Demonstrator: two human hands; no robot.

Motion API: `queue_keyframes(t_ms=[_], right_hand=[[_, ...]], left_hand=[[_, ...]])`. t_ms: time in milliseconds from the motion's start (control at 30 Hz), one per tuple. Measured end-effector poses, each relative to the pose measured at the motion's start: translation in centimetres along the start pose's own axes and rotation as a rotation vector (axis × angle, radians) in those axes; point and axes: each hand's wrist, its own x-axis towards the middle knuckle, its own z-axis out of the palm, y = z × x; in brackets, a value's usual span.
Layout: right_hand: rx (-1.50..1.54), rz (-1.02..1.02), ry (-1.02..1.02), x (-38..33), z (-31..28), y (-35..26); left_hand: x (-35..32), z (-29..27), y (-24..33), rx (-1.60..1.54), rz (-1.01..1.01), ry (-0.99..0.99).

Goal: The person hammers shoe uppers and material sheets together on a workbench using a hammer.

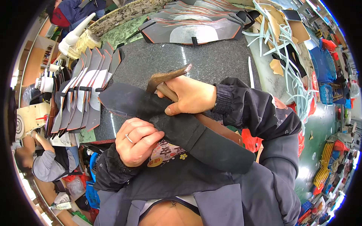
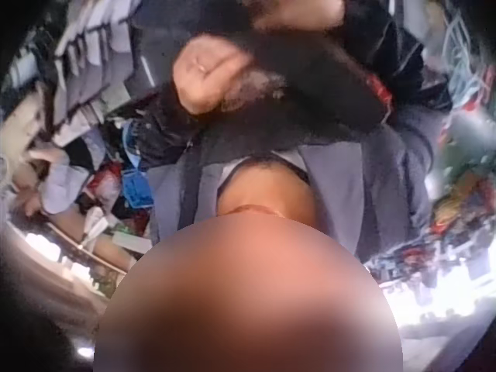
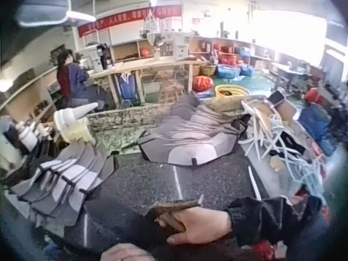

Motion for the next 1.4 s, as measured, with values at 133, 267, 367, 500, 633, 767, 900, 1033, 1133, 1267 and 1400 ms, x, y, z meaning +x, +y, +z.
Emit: queue_keyframes(t_ms=[133,267,367,500,633,767,900,1033,1133,1267,1400], right_hand=[[0.117,-0.086,0.034,0.2,0.1,1.1],[0.141,-0.092,0.097,0.1,0.0,1.1],[0.021,-0.110,0.061,0.0,0.1,1.2],[-0.099,-0.090,-0.032,0.0,-0.1,0.9],[0.225,-0.054,-0.094,-0.1,0.2,2.3],[0.372,-0.148,-0.056,-0.7,1.8,2.8],[0.262,0.221,0.371,-2.2,-2.3,4.1],[0.045,0.070,0.487,-5.8,-3.7,3.8],[-0.103,-0.010,0.165,-8.0,-0.7,3.5],[-0.307,0.182,0.145,-9.4,4.1,3.2],[-0.243,0.170,0.169,-8.8,3.2,3.5]], left_hand=[[-1.0,0.9,-0.1,0.003,0.072,0.134],[-0.1,0.5,0.7,0.020,-0.024,0.047],[1.1,-0.4,0.6,0.092,-0.083,-0.092],[0.9,-0.8,-0.1,0.043,0.022,-0.198],[0.6,-0.6,0.0,0.053,0.156,-0.078],[1.4,-1.9,1.2,-0.114,0.093,-0.131],[2.3,0.3,-0.7,-0.753,-0.824,-0.357],[-1.8,6.7,-4.7,-0.318,-0.716,-0.315],[-2.0,6.9,-3.8,-0.180,-0.666,-0.232],[-2.5,7.2,-3.6,-0.070,-0.546,-0.152],[-2.9,7.5,-4.0,-0.089,-0.514,-0.143]])
